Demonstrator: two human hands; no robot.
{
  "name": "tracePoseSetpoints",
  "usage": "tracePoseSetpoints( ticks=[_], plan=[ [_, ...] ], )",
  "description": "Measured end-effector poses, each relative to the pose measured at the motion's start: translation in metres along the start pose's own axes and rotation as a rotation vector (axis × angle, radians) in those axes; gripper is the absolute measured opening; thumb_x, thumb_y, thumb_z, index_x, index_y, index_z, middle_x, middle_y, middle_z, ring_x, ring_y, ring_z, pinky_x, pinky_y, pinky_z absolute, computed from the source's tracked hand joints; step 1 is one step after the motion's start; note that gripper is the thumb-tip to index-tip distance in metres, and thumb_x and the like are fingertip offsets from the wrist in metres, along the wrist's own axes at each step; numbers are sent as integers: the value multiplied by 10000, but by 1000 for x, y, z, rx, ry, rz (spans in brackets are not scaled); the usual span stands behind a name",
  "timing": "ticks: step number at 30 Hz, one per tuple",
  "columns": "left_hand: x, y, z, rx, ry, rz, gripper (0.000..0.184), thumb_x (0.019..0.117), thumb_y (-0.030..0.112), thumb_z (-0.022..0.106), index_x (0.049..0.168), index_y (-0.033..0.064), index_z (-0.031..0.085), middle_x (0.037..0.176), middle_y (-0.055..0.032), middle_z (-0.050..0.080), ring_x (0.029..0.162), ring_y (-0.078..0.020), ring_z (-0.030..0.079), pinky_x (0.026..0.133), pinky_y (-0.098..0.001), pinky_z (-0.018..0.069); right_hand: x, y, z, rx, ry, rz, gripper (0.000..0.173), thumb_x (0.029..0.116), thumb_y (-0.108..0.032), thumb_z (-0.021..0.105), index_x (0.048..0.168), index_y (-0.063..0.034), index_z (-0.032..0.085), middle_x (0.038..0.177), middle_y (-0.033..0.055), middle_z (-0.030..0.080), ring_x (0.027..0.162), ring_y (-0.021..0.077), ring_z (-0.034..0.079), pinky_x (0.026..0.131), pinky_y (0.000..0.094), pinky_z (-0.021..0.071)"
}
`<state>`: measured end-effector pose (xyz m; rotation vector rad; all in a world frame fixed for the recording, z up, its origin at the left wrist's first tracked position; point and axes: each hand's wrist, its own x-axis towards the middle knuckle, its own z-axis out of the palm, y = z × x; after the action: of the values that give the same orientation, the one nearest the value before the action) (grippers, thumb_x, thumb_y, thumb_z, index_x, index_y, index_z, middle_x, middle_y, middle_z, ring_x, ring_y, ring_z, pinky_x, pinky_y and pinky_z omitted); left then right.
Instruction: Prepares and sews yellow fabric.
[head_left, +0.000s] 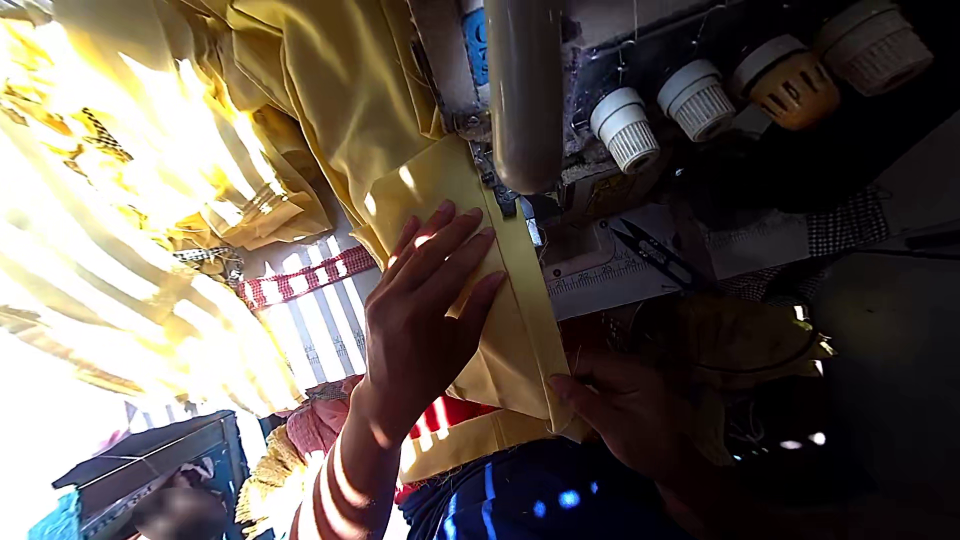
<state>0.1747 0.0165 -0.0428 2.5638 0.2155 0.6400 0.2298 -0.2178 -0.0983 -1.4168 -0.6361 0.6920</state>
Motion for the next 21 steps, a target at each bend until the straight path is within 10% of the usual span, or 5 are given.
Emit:
tracePoseSetpoints(
  ticks=[9,15,21],
  plan=[
    [47,-24,-8,-23,-13,-19,270,966,219,701,1169,45,741,1257,-83,712,1300,-194,611,1175,-421,437,49,-9,4,-33,23,-58,175,999,-118,640,893,7,700,779,1,673,675,-10,617,604,136,529],
    [69,-40,-7,-3,91,63,179,928,190,733,1027,41,749,1144,-117,723,1101,-47,651,973,-166,474,75,-13,7,-43,59,-72,162,995,-133,646,883,-28,700,727,-34,658,615,-20,591,557,135,508],
    [74,-54,-13,7,100,-46,286,994,266,646,1192,81,737,1320,-107,668,1225,-97,613,1051,-261,462,92,-12,12,-94,122,-102,124,998,-153,661,924,-56,681,661,-42,608,515,-2,530,461,147,456]
  ],
)
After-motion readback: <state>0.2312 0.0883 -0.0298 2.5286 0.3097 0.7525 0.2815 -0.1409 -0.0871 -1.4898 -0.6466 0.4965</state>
